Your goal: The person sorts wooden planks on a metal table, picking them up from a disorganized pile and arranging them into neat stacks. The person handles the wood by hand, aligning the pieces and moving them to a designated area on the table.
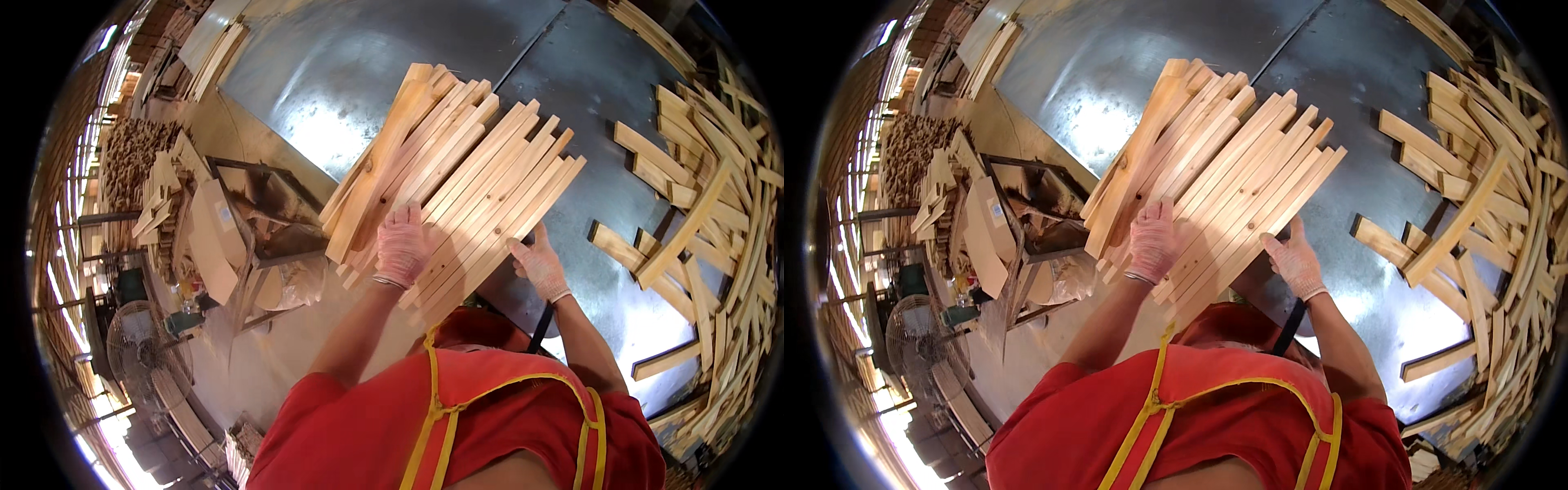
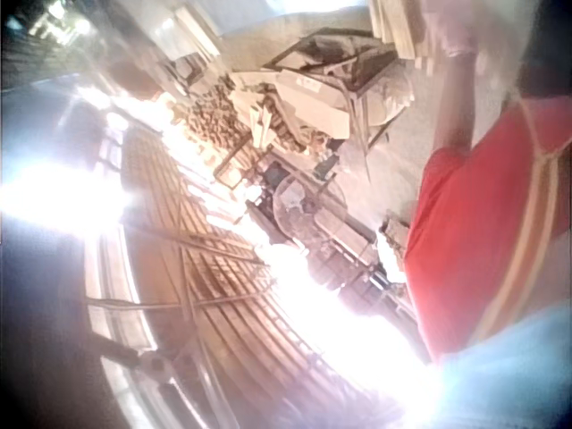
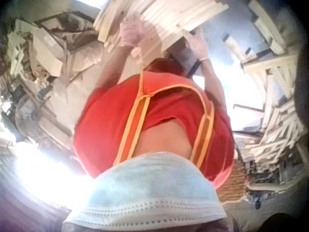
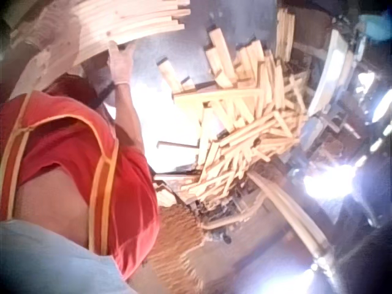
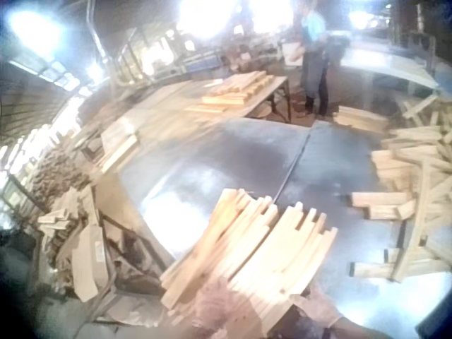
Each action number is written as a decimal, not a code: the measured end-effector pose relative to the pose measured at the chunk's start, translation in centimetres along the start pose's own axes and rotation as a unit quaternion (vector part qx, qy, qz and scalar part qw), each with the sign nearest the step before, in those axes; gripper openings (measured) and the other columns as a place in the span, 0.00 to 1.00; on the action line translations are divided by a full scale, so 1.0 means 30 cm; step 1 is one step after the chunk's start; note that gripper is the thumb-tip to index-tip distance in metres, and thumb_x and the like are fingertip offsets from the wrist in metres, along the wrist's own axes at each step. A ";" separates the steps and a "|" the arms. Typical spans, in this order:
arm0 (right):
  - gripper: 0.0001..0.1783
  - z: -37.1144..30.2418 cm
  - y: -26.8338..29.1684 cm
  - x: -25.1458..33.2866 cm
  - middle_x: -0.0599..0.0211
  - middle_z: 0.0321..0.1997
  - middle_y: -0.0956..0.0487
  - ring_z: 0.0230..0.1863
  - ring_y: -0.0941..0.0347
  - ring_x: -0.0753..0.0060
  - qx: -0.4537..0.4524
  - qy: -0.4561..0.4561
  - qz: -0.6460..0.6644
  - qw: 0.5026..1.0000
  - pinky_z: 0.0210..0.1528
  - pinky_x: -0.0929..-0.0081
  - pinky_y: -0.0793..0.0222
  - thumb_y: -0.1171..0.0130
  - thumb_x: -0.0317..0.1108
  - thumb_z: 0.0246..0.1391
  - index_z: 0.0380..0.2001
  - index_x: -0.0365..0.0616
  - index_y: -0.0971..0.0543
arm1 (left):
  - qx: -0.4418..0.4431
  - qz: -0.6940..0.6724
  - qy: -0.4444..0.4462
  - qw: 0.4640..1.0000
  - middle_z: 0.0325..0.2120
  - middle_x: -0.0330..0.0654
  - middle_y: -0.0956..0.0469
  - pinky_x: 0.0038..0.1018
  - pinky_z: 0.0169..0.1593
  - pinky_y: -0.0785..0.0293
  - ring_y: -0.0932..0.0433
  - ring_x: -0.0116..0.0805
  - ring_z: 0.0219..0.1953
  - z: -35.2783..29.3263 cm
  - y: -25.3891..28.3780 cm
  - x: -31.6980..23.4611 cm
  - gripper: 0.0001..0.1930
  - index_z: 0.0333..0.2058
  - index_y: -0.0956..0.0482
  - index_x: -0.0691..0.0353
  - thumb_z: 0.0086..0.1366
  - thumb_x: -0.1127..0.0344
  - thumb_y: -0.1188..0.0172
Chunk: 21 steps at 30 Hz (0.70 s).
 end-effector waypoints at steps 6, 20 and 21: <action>0.48 0.022 0.030 0.004 0.61 0.44 0.20 0.45 0.21 0.70 0.013 -0.030 0.043 0.999 0.48 0.67 0.21 0.31 0.44 0.64 0.78 0.44 0.46 | 0.183 -0.081 0.175 0.964 0.53 0.55 0.20 0.49 0.62 0.26 0.21 0.58 0.57 0.073 0.015 -0.096 0.35 0.61 0.26 0.65 0.69 0.41 0.41; 0.53 0.031 0.190 0.069 0.40 0.52 0.15 0.55 0.17 0.42 -0.137 0.064 -0.124 0.981 0.59 0.58 0.23 0.28 0.64 0.51 0.62 0.27 0.30 | 0.224 -0.218 0.130 0.941 0.66 0.65 0.30 0.43 0.70 0.29 0.26 0.60 0.65 0.245 -0.092 -0.281 0.51 0.70 0.32 0.71 0.60 0.35 0.33; 0.52 0.024 0.196 0.069 0.40 0.51 0.15 0.53 0.16 0.42 -0.149 0.080 -0.096 0.981 0.59 0.58 0.23 0.27 0.64 0.51 0.61 0.27 0.29 | 0.213 -0.226 0.109 0.944 0.66 0.65 0.29 0.43 0.69 0.28 0.25 0.60 0.64 0.260 -0.059 -0.296 0.51 0.70 0.31 0.72 0.59 0.35 0.32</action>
Point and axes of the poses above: each hand's wrist, its own z-axis towards the middle knuckle, its own y-axis out of the back of the hand, x = y × z, the point moved 4 cm from there along z, towards the middle knuckle
